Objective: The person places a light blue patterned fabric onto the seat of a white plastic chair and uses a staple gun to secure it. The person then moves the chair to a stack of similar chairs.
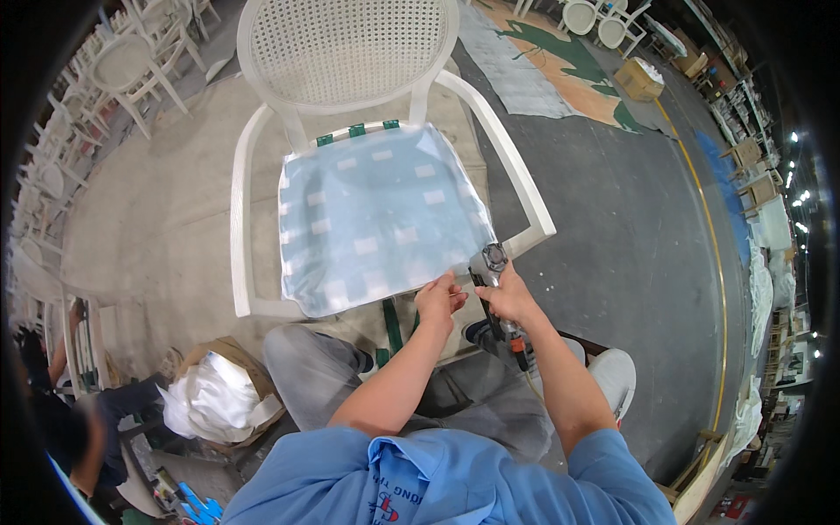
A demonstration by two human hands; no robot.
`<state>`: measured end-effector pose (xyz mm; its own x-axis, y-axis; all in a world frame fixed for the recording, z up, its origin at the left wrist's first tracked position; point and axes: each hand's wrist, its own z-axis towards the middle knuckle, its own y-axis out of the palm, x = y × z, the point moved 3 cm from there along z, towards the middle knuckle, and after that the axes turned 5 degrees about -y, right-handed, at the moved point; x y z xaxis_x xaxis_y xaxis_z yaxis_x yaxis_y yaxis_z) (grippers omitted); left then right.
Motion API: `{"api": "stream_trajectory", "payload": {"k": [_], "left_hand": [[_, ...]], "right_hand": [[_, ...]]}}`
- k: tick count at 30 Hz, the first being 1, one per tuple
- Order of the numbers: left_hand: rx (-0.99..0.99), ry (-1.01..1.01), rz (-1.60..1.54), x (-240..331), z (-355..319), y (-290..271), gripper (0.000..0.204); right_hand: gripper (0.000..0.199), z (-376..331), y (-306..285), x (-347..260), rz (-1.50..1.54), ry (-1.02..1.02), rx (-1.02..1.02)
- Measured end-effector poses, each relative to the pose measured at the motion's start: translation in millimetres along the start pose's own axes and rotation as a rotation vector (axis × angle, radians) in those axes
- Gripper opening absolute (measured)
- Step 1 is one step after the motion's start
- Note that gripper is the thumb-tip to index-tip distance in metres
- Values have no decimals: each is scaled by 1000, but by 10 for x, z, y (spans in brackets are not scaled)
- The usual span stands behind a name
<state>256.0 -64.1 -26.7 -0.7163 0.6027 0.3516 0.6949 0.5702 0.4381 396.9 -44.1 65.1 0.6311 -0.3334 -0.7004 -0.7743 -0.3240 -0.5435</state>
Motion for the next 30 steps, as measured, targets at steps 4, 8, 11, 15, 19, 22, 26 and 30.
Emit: {"api": "stream_trajectory", "payload": {"k": [4,8,11,15,19,22,26,30], "left_hand": [[-21,-83,-64,138,-56,-125,25],[103,-14,24,134,-44,-91,23],[175,48,128,94,18,-160,18],[116,-19,121,-91,-17,-262,17],[-87,-153,-109,-197,-160,-30,17],[-39,-172,-216,-111,-99,132,19],[144,-182,-217,-57,24,232,17],[246,-142,-210,-50,106,217,13]], "right_hand": [[87,-16,-8,-65,15,-63,40],[83,-59,2,-92,47,-10,14],[77,-41,53,-102,60,-21,32],[71,-9,39,-5,176,-16,-8],[70,-2,4,74,224,-2,23],[69,0,18,43,243,-8,5],[66,2,25,22,251,-30,23],[52,-47,36,-81,241,-37,23]]}}
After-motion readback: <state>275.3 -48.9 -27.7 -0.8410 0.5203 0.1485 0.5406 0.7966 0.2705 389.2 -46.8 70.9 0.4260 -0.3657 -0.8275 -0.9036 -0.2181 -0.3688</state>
